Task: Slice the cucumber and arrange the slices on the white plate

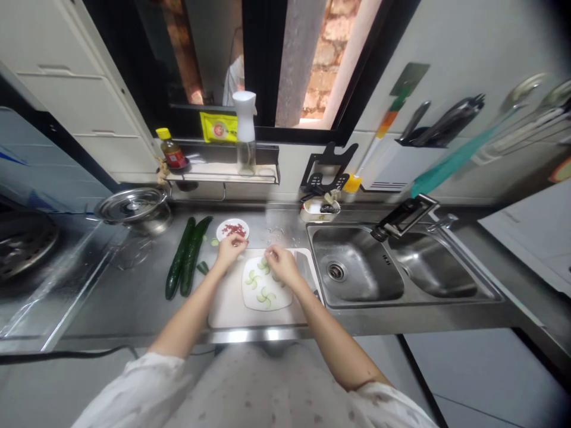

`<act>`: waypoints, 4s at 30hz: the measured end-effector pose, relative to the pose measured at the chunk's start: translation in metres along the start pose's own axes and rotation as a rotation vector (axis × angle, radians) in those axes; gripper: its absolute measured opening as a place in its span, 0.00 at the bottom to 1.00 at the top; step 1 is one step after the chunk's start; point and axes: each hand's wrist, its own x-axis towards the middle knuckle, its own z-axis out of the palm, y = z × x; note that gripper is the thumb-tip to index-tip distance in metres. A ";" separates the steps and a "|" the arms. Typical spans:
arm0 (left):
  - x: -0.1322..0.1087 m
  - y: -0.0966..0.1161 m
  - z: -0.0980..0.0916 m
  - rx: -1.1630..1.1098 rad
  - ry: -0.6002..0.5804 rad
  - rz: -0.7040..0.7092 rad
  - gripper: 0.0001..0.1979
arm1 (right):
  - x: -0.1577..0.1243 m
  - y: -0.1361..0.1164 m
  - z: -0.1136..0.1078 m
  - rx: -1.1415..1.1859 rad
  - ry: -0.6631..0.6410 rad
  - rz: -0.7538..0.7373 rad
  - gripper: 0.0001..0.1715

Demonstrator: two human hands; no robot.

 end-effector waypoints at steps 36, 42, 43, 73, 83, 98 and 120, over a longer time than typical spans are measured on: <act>-0.037 0.018 0.016 0.556 -0.229 0.194 0.08 | 0.017 0.033 0.008 -0.362 -0.162 -0.098 0.10; -0.040 0.007 0.034 0.559 -0.256 0.172 0.07 | 0.014 0.041 0.016 -0.421 -0.195 -0.084 0.11; -0.040 0.005 0.037 0.552 -0.265 0.174 0.07 | 0.013 0.042 0.018 -0.430 -0.200 -0.083 0.12; -0.046 -0.002 0.076 0.687 -0.346 0.030 0.10 | 0.013 0.054 0.036 -0.590 -0.361 -0.086 0.16; -0.043 -0.007 0.080 0.690 -0.329 0.010 0.11 | 0.014 0.053 0.035 -0.609 -0.388 -0.114 0.16; -0.043 -0.011 0.080 0.633 -0.301 -0.013 0.10 | 0.016 0.055 0.031 -0.590 -0.334 -0.059 0.13; -0.045 -0.009 0.081 0.671 -0.304 -0.014 0.09 | 0.015 0.051 0.037 -0.598 -0.367 -0.015 0.12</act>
